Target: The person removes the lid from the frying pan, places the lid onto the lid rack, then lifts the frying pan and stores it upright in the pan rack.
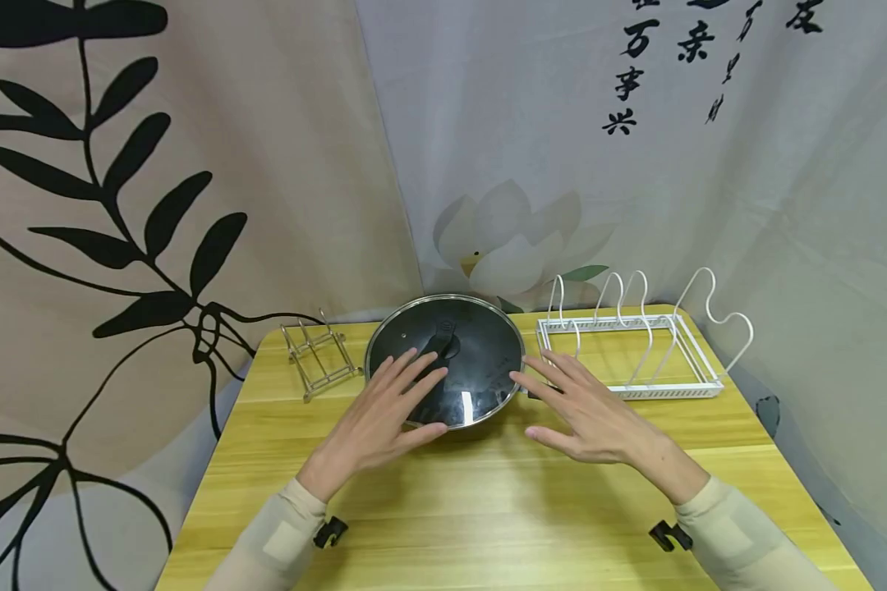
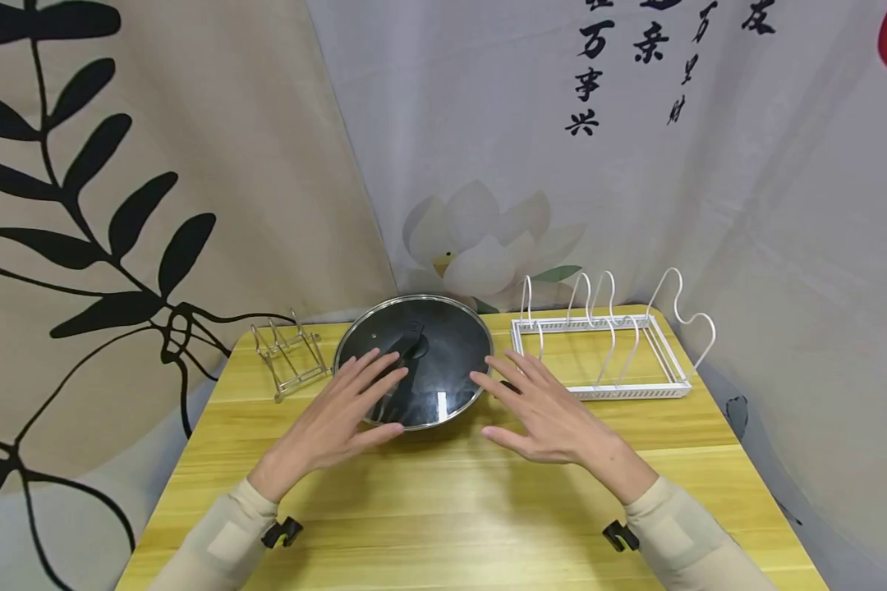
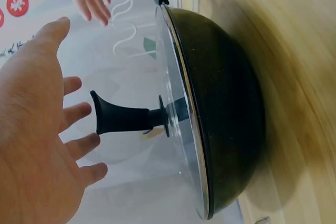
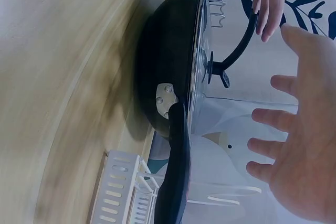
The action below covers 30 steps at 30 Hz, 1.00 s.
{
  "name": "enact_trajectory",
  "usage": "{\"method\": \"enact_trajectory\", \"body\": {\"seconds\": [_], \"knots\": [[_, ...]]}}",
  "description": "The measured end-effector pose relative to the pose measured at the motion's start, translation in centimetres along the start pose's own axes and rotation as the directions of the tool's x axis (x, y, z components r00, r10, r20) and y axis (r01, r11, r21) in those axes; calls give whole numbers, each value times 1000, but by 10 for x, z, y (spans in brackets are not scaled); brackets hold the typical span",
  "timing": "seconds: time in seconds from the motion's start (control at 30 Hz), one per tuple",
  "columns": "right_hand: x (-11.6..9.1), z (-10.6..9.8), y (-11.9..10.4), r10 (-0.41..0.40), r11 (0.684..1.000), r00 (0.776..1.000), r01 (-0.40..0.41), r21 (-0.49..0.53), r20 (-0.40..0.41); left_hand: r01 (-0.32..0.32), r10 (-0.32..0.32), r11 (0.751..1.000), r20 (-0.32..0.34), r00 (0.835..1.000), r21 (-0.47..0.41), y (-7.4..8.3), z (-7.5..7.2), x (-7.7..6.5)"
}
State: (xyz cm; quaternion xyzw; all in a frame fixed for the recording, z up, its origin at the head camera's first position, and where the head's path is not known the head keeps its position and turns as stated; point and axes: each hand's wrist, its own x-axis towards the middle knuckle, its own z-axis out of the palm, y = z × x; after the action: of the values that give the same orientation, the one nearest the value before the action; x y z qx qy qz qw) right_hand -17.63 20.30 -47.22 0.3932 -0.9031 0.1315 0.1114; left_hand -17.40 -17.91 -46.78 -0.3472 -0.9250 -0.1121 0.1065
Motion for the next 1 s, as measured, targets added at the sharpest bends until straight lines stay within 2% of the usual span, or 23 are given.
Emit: {"method": "enact_trajectory", "body": {"seconds": [0.1, 0.33, 0.57, 0.8, 1.0], "knots": [[-2, 0, 0, 14, 1000, 1000, -14, 0, 7, -5, 5, 1000, -18, 1000, 0, -2, 0, 1], [-6, -3, 2, 37, 999, 999, -37, 4, 21, -1, 1, 1000, -11, 1000, 10, -5, -1, 4], [-11, -1, 6, 40, 999, 999, -40, -8, -1, -4, 4, 1000, -39, 999, 18, -7, -2, 6], [-17, -1, 9, 59, 998, 998, -60, -22, -6, 54, -54, 999, -10, 998, -6, -8, -3, 10], [-23, -1, 11, 70, 997, 997, -70, -28, -14, 96, -97, 995, -27, 995, -19, -8, -6, 12]]}}
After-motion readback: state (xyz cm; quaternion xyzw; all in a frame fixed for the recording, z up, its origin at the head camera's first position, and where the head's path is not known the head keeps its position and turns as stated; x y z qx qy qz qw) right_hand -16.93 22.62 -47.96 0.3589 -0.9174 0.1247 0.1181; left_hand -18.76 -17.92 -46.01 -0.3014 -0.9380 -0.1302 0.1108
